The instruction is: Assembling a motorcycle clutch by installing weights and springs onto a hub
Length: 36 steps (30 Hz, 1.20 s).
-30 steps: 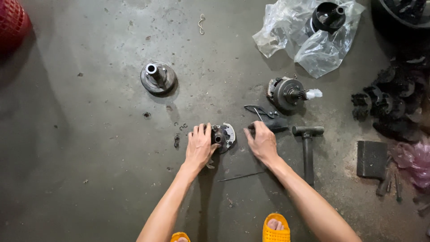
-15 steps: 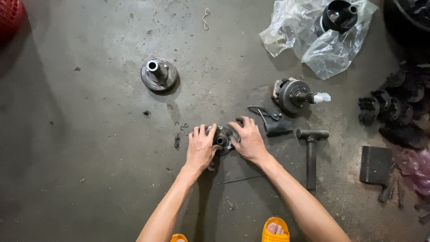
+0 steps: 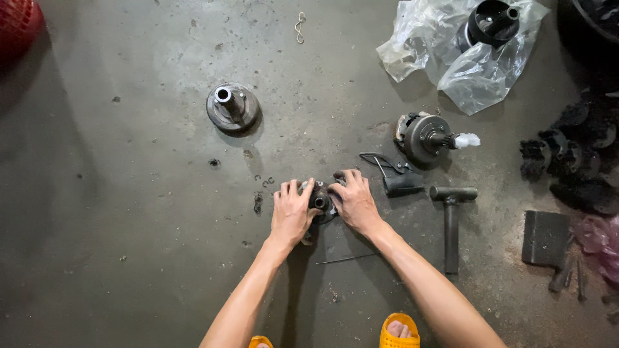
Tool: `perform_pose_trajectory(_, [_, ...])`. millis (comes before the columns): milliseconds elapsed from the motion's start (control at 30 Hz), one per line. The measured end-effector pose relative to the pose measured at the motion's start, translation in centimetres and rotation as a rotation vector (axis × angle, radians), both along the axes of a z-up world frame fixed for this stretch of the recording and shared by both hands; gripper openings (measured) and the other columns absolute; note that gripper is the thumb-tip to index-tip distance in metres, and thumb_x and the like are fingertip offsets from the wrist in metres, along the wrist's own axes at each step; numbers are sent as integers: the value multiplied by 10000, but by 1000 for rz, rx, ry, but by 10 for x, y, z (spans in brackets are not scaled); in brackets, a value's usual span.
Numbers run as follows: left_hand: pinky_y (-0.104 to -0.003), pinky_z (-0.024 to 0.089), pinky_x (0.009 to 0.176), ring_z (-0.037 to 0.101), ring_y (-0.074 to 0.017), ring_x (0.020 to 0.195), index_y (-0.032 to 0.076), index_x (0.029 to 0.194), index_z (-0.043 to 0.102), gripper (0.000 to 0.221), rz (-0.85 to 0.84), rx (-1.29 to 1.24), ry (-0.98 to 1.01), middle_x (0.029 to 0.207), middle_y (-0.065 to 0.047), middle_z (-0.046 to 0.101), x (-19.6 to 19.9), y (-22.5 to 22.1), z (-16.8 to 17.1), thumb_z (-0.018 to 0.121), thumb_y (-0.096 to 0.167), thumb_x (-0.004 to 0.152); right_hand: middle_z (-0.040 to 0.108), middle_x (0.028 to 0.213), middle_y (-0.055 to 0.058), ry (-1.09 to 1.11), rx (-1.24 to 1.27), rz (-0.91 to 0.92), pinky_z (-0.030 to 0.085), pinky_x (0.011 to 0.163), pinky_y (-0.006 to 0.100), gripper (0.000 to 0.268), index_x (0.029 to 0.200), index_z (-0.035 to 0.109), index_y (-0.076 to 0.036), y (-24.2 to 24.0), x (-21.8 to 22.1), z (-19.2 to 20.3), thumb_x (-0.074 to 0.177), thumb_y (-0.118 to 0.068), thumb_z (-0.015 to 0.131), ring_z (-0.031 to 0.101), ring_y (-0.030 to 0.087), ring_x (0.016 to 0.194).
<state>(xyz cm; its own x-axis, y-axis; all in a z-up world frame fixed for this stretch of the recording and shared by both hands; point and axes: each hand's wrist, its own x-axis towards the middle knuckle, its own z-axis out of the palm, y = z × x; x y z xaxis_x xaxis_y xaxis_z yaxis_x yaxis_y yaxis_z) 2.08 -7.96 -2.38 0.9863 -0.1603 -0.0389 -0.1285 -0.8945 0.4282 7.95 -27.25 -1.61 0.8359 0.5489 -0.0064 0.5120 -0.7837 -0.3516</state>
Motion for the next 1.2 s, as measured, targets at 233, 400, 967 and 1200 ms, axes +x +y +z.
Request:
perform_pose_trajectory(233, [-491, 507, 867, 528, -359, 1093, 84, 1412, 564, 807, 1, 7, 3, 1141, -145, 514, -2, -1, -5, 882, 331, 712, 594, 1229, 153, 134, 101, -150, 516, 960, 466, 286, 1203, 670, -184, -10, 0, 6, 929, -229, 737, 579, 331, 1200])
perform_pose_trajectory(400, [-486, 511, 879, 537, -359, 1083, 72, 1397, 581, 780, 11, -30, -10, 1118, -146, 524, 0, -5, -1, 879, 339, 727, 672, 1248, 278, 508, 576, -417, 559, 940, 525, 520, 1397, 574, -8, -4, -3, 27, 882, 49, 612, 678, 445, 1130])
perform_pose_trajectory(967, [-588, 483, 950, 489, -436, 1259, 10, 1312, 477, 842, -96, 56, 147, 1306, -261, 465, 8, 21, 43, 916, 360, 685, 687, 1257, 256, 411, 638, -371, 544, 1010, 484, 483, 1376, 589, -15, -16, 15, 40, 896, 34, 625, 671, 391, 1170])
perform_pose_trajectory(1200, [-646, 385, 1117, 406, -334, 1440, 70, 1509, 355, 1308, -335, 327, 150, 1532, -194, 428, 25, -7, 35, 1021, 407, 435, 755, 1104, 94, 409, 113, -109, 578, 929, 417, 365, 1212, 706, -134, -48, -37, 22, 872, -260, 753, 720, 286, 1075])
